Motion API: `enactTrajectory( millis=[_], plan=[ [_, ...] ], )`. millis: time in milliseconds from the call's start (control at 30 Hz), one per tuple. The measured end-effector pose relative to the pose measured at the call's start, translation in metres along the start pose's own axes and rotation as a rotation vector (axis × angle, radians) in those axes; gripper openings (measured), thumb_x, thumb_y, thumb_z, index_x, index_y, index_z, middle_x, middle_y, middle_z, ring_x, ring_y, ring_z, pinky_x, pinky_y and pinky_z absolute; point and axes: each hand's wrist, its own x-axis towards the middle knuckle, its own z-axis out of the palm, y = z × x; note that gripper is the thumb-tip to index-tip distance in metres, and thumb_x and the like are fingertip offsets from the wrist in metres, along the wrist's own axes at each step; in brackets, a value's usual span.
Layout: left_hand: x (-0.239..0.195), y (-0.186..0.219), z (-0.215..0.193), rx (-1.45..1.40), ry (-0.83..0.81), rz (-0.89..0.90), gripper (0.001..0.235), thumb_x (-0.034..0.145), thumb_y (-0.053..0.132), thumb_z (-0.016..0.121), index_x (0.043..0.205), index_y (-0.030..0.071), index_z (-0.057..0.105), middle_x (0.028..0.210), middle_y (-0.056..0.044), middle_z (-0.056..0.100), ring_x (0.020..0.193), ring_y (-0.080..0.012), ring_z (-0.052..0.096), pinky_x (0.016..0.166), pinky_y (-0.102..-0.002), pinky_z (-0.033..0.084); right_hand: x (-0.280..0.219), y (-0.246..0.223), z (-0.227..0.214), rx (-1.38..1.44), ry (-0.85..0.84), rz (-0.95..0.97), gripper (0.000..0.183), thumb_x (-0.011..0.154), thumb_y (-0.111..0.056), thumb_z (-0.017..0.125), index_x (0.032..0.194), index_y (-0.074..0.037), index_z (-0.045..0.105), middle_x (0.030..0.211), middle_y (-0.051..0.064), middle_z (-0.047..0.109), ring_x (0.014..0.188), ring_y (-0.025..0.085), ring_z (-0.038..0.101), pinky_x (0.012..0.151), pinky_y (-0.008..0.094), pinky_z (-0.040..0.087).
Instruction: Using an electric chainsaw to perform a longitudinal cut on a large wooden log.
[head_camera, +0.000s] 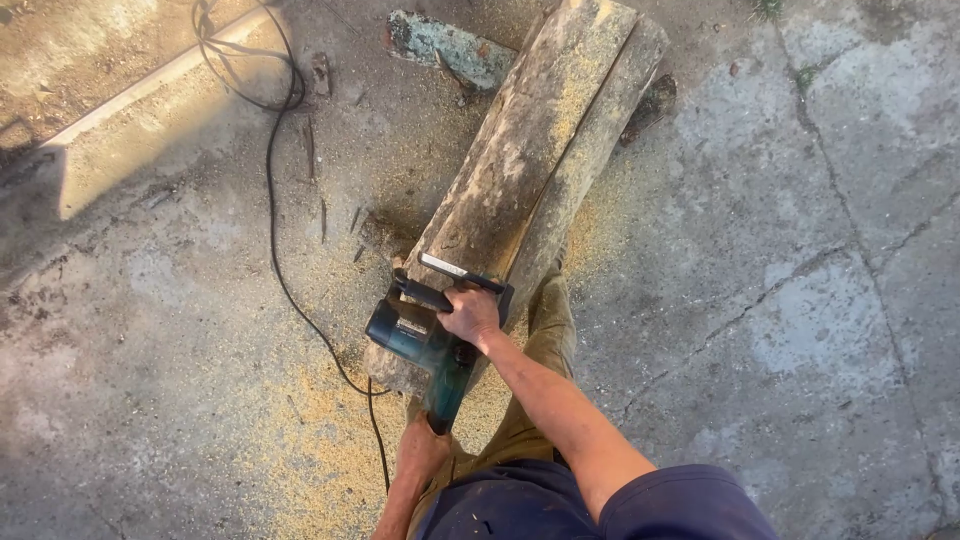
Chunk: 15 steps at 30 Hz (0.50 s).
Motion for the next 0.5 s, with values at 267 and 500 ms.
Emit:
enactTrajectory(
  millis=[267, 500],
  plan=[
    [-0.012, 0.032, -0.009, -0.026, 0.032, 0.006, 0.058, 0.085, 0.002, 0.067, 0.137, 0.008, 0.043, 0.119, -0.015, 0.068, 0.096, -0.0282, 0.077, 0.088, -0.045, 0.069, 0.01, 0.002, -0.029, 0.002, -0.031, -0.01, 0.014, 0.081, -0.026, 0.073, 0.083, -0.012, 0.072, 0.071, 0.006, 0.073, 0.06, 0.023, 0.07, 0.065, 0.034, 0.06],
    [0.059, 0.116, 0.015, 0.116, 0.106, 0.117, 0.051, 0.078, 0.032, 0.058, 0.124, 0.009, 0.063, 0.105, -0.022, 0.076, 0.107, -0.0429, 0.073, 0.088, -0.058, 0.059, 0.099, 0.121, -0.007, -0.211, 0.231, 0.06, 0.032, 0.066, -0.057, 0.071, 0.079, -0.027, 0.07, 0.069, 0.006, 0.069, 0.072, 0.034, 0.074, 0.069, 0.047, 0.055]
  ],
)
